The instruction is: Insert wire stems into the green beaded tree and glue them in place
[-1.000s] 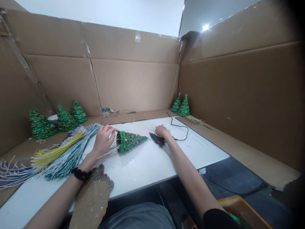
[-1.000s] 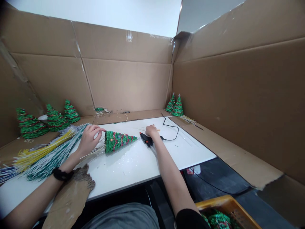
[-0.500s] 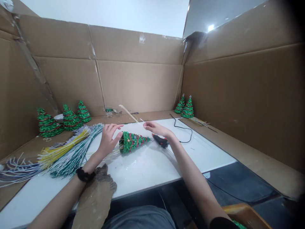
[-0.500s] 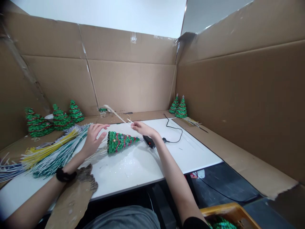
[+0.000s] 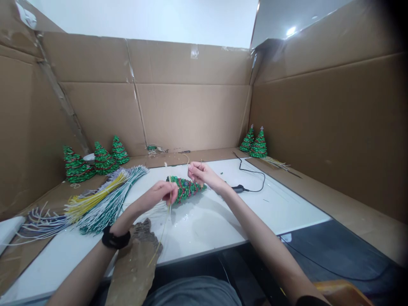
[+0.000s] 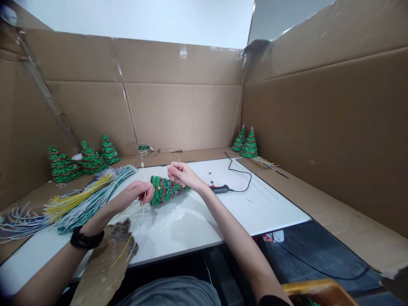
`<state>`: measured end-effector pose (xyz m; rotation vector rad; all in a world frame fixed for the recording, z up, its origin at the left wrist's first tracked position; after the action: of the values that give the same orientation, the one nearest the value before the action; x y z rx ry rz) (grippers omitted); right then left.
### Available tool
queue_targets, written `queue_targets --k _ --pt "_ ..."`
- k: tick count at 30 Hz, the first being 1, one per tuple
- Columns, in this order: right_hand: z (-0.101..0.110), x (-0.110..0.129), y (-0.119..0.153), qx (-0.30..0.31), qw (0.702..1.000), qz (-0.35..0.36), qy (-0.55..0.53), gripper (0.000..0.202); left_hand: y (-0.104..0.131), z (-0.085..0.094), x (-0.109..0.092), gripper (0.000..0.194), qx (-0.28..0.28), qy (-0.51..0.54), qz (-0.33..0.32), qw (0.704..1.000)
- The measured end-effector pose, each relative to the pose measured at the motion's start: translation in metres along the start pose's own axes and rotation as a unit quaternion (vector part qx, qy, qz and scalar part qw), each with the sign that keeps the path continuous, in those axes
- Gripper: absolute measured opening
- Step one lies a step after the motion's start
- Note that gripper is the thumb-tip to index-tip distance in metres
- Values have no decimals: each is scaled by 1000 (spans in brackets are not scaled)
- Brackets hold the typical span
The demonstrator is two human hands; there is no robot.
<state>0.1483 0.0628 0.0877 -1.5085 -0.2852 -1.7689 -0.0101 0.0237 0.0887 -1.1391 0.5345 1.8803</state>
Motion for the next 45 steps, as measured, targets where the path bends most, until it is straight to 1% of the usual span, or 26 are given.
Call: queue_targets --k 1,2,3,5,9,12,17,18,20,23,26,30,35,39,42,45 --pt "-4 1 -1 7 1000 5 -28 33 -1 -8 -1 47 53 16 24 998" --pt "-9 1 -2 21 999 8 -48 33 -1 -15 -1 47 91 26 42 995" --pt "-14 1 -3 35 998 8 -60 34 -2 -20 -1 47 111 30 52 992" --pt "-20 0 -5 46 997 4 -64 36 -4 -26 2 46 117 27 69 990" --pt "-21 -3 -5 33 997 14 -70 35 -7 -26 9 45 89 -1 103 991" --pt "-21 -3 -5 37 994 18 -100 33 -9 -25 9 47 75 -17 101 992" --pt "-21 -3 -5 65 988 27 -138 32 -13 -25 17 50 78 -12 87 993" --pt "-21 -4 -5 71 988 22 -137 32 -14 -24 19 51 72 -2 76 994" --pt "-22 -8 -6 92 987 16 -131 32 -15 -22 24 50 42 28 58 997" --pt "-26 -13 -7 135 981 24 -138 32 -16 -19 28 45 -7 105 50 993" --pt "-27 -17 -8 150 974 45 -165 34 -17 -21 29 40 -21 184 42 982" --pt "-30 -19 -8 159 968 75 -180 36 -18 -26 29 37 -17 254 16 967" --pt "-31 -16 -5 146 974 63 -160 39 -20 -28 33 38 -14 264 2 964" --pt "-26 -8 -3 118 985 56 -117 37 -21 -27 31 38 -47 264 -10 963" --pt "-21 -1 -1 109 990 71 -62 33 -20 -25 28 37 -75 253 -16 964" --pt "-18 4 0 105 991 77 -9 27 -19 -24 26 35 -82 251 -18 964"
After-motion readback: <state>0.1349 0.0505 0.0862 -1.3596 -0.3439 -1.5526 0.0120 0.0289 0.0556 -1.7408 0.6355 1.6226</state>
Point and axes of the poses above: each hand's wrist, its own y-axis away from the middle knuckle, its own z-axis out of the back of the hand, x = y × z, the point moved 4 cm from there along -y, towards the middle knuckle, and after that the axes turned 14 degrees about x, right-handed, at the moved point
